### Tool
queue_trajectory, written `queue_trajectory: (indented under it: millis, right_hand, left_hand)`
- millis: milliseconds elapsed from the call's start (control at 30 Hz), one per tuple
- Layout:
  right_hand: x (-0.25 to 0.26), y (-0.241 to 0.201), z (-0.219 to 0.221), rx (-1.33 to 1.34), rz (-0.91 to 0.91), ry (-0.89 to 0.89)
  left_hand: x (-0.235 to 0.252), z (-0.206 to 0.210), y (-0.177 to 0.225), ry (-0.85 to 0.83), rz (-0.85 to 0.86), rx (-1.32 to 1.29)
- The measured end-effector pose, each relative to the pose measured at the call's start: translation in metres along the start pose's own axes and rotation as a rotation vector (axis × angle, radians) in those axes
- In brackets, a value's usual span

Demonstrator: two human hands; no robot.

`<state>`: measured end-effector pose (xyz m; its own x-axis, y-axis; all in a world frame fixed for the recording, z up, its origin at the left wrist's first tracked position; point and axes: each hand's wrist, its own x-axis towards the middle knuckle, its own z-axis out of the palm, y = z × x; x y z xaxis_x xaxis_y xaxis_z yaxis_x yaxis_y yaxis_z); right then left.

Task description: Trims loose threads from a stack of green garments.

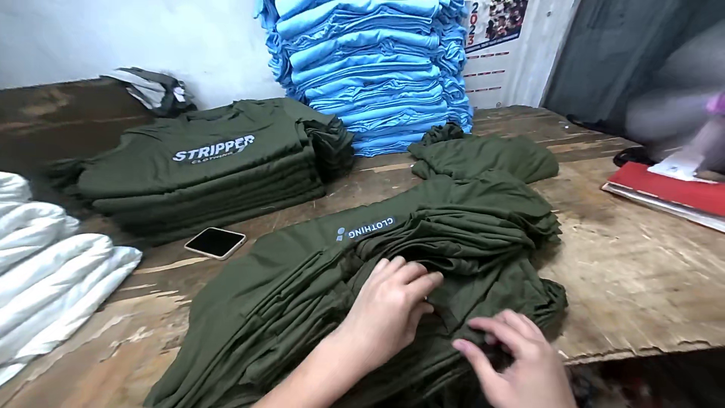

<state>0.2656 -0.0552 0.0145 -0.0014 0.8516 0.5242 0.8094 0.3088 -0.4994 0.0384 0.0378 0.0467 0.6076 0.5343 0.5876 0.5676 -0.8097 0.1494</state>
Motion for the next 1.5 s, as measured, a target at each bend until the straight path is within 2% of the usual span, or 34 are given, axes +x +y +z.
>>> queue_trajectory:
  millis: [67,133,267,367,433,500,600,667,733,833,900,967,1000,1100,1167,1267,1367,1433,1500]
  right_hand:
    - [-0.002,0.004,0.024,-0.031,-0.049,0.148]
    - [-0.005,0.002,0.027,0.071,-0.070,0.223]
    - [-0.008,0.003,0.028,0.164,-0.096,0.317]
    - [-0.007,0.002,0.029,0.168,-0.147,0.304]
    - [-0.004,0.001,0.025,0.124,-0.195,0.216]
    - [0.001,-0.001,0.023,0.086,-0.202,0.179]
    - [0.014,-0.011,0.036,-0.054,-0.156,0.258]
    - [0.022,-0.012,0.054,-0.130,-0.134,0.291]
    - [0.028,-0.013,0.054,0.159,-0.031,0.300]
    - [0.037,-0.011,0.040,0.920,0.290,0.213]
    - [0.036,-0.005,0.039,1.105,0.342,0.178]
    - [0.033,-0.002,0.039,1.085,0.269,0.154]
    - [0.032,-0.001,0.040,1.070,0.226,0.146]
    - [0.025,0.009,0.035,1.086,0.115,0.079]
    - [0.020,0.014,0.034,1.010,0.004,0.079]
    - [0.016,0.018,0.043,0.680,-0.220,0.137]
    - [0.014,0.013,0.056,0.417,-0.326,0.336]
    - [0.010,0.012,0.055,0.346,-0.366,0.464]
    - [0.004,0.012,0.049,0.316,-0.378,0.512]
  left_hand:
    - [-0.004,0.002,0.014,0.061,0.102,0.049]
    - [-0.007,0.002,0.026,0.128,0.177,0.145]
    - [-0.011,0.011,0.041,0.181,0.234,0.290]
    - [-0.007,0.018,0.040,0.154,0.254,0.304]
    - [-0.005,0.018,0.037,0.170,0.177,0.247]
    - [-0.005,0.013,0.033,0.204,0.003,0.137]
    - [-0.008,0.010,0.026,0.201,-0.305,0.002]
    - [-0.011,0.014,0.027,0.138,-0.437,-0.075]
    - [-0.016,0.017,0.034,0.052,-0.476,-0.127]
    - [-0.019,0.017,0.043,-0.067,-0.528,-0.167]
    - [-0.012,0.017,0.046,-0.082,-0.540,-0.229]
    - [-0.003,0.022,0.047,-0.034,-0.505,-0.355]
    - [-0.002,0.029,0.048,0.059,-0.467,-0.376]
    - [-0.010,0.049,0.048,0.454,-0.265,-0.221]
    - [-0.019,0.047,0.053,0.558,-0.147,-0.124]
    - [-0.031,0.037,0.067,0.482,-0.063,-0.151]
    - [-0.037,0.040,0.062,0.388,-0.023,-0.243]
    - [-0.039,0.032,0.058,0.333,-0.149,-0.298]
    - [-0.038,0.021,0.050,0.319,-0.284,-0.271]
